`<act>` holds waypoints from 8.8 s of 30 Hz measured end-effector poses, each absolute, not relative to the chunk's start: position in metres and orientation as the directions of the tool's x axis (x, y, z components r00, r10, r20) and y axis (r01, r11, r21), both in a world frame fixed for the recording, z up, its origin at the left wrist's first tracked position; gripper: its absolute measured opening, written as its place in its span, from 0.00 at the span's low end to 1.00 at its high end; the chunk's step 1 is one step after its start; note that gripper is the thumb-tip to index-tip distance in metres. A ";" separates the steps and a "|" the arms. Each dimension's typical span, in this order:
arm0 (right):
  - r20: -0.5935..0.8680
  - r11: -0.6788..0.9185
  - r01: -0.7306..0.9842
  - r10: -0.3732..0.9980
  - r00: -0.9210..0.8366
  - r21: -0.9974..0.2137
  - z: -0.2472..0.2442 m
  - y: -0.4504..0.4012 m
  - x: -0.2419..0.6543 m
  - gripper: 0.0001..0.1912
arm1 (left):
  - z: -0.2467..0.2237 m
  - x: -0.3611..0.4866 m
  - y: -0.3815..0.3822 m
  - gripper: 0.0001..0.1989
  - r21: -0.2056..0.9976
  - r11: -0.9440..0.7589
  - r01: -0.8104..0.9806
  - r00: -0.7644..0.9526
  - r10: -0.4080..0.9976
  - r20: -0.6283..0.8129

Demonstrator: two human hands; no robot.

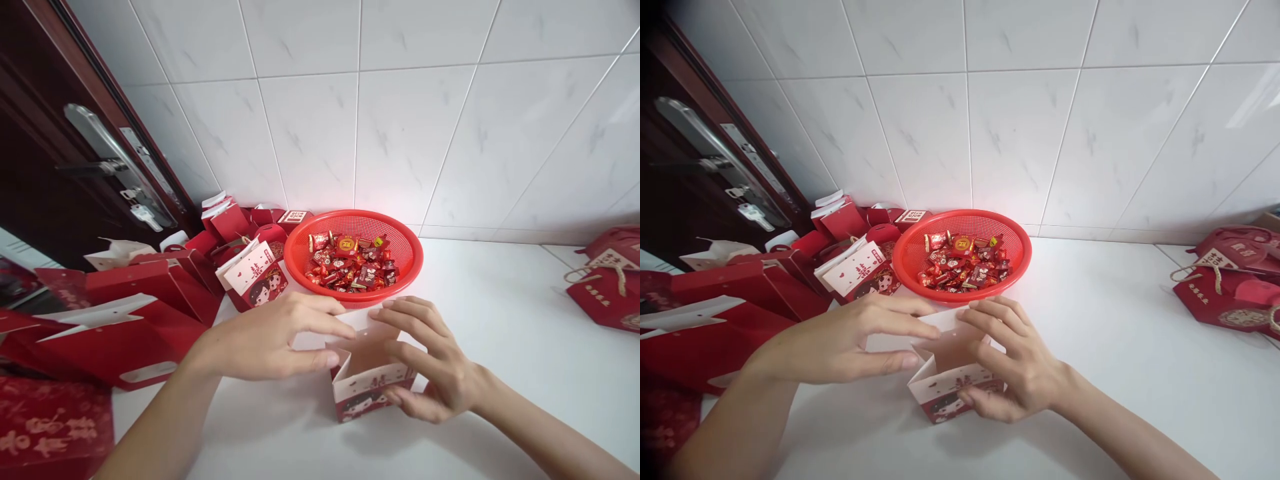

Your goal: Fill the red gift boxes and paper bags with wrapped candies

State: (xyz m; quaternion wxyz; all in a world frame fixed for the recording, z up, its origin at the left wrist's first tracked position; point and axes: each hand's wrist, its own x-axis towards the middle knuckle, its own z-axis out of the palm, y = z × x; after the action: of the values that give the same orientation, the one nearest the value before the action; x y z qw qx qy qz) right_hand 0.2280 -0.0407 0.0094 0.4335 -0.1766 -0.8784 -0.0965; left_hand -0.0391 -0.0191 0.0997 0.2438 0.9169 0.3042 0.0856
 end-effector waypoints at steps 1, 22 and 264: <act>0.803 0.917 0.398 0.220 -0.553 0.022 0.009 -0.042 0.227 0.13 | 0.100 -0.039 -0.019 0.13 0.514 -0.701 0.494 0.816 0.578 0.003; 0.858 0.858 0.513 0.235 -0.457 0.038 0.010 -0.041 0.231 0.20 | 0.092 -0.034 0.023 0.12 0.672 -0.656 0.344 0.790 0.589 0.171; 0.066 0.069 0.048 0.995 -0.073 -0.996 0.031 0.119 0.216 0.10 | 0.050 0.022 0.182 0.17 0.906 -0.293 0.305 0.622 0.782 0.044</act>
State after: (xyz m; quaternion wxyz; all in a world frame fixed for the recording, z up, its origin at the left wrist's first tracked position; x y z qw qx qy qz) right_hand 0.2155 0.1193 0.0312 0.4857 -0.4772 -0.5466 0.4874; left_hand 0.0225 0.1821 0.0503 0.4767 0.7640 0.3555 0.2503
